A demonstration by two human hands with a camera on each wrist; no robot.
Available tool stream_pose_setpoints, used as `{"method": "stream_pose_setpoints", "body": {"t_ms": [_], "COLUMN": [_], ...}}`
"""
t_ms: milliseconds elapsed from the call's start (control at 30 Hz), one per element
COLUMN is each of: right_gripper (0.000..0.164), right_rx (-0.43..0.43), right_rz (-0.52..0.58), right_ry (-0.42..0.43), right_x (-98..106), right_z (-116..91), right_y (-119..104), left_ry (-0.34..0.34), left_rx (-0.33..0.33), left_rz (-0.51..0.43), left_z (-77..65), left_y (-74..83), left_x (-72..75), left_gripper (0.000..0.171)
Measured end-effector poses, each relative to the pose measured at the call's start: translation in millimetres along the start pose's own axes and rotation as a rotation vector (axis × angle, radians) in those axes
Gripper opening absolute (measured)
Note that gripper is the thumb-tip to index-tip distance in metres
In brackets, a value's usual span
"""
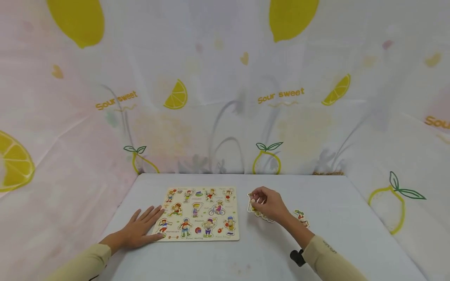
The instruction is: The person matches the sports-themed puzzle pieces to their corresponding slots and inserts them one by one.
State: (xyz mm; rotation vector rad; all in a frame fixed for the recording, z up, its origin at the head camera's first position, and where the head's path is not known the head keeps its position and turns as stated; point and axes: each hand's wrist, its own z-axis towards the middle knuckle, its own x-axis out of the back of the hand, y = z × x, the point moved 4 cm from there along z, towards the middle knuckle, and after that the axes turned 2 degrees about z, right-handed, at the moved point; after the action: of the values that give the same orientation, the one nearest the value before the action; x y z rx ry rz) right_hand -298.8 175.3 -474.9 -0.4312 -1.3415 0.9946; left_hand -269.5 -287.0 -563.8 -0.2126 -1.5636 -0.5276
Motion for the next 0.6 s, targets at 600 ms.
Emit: {"method": "stream_pose_setpoints", "body": {"t_ms": [600], "right_gripper": [0.007], "right_rx": [0.065], "right_rz": [-0.239], "right_ry": [-0.011], "right_x": [-29.4], "right_z": [3.4], "right_y": [-2.6], "left_ry": [-0.022], "left_rx": [0.005], "left_rz": [0.019], "left_z": [0.2], "left_y": [-1.0], "left_x": [0.0], "left_gripper": [0.089]}}
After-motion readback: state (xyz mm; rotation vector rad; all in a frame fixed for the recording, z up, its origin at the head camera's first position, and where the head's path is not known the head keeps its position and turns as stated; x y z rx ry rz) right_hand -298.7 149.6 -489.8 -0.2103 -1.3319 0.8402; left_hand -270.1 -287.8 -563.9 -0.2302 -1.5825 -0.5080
